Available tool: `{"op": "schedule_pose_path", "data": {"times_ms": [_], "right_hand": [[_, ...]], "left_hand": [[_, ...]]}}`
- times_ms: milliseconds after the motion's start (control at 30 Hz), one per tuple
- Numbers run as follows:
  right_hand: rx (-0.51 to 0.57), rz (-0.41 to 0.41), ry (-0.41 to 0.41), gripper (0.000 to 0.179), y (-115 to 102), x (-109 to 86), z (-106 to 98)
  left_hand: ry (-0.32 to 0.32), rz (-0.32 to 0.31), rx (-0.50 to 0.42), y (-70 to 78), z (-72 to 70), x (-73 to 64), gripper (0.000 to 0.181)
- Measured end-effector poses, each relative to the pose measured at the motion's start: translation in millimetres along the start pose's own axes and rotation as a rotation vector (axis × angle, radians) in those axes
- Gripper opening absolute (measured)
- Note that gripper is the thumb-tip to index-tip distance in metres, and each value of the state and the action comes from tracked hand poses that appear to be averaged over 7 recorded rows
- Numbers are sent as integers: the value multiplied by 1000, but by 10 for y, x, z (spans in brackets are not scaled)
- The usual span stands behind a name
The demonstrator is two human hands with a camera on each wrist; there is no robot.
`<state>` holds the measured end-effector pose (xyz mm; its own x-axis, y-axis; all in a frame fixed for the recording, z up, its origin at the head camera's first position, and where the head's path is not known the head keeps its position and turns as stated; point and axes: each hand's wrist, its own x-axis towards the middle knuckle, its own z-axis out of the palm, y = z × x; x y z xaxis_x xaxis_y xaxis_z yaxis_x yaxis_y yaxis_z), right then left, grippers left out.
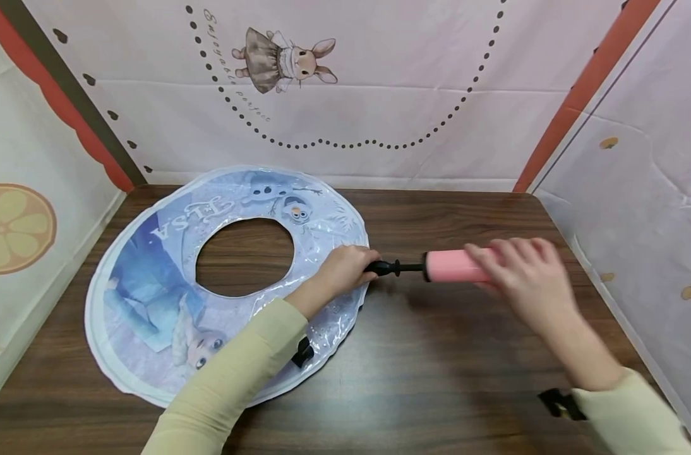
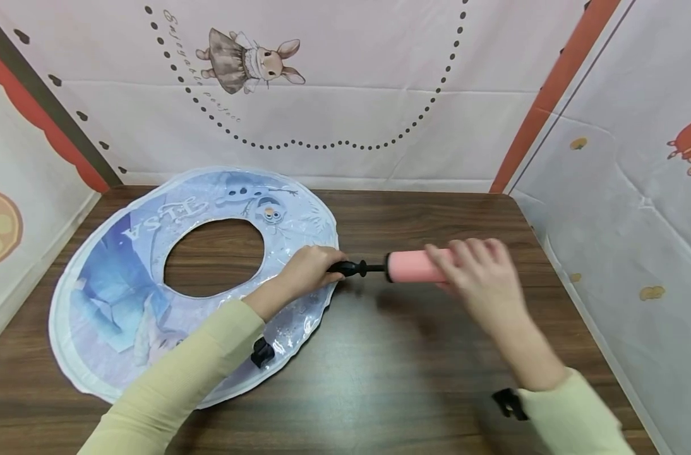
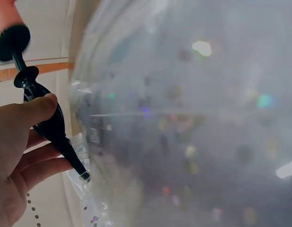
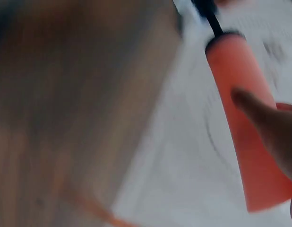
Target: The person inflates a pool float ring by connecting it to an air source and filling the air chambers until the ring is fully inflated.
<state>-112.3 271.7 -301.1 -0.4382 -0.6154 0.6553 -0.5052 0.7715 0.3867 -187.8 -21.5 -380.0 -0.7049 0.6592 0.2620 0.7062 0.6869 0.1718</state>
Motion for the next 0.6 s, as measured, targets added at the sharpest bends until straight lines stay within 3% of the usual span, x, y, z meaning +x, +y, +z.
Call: {"op": "schedule_pose_path", "data": {"times_ms": [167, 267, 433, 600], "right_hand": [[-28, -5, -29, 36, -286, 73, 309], [-44, -12, -53, 48, -341, 94, 381], [3, -32, -149, 59, -272, 70, 344], [90, -60, -186, 44, -56, -37, 185]], "left_hand": [[41, 44, 24, -7, 11, -17, 17], [47, 36, 24, -15, 13, -24, 18], [16, -4, 13, -18, 5, -16, 18], [-27, -30, 21, -11, 6, -6, 18]]}}
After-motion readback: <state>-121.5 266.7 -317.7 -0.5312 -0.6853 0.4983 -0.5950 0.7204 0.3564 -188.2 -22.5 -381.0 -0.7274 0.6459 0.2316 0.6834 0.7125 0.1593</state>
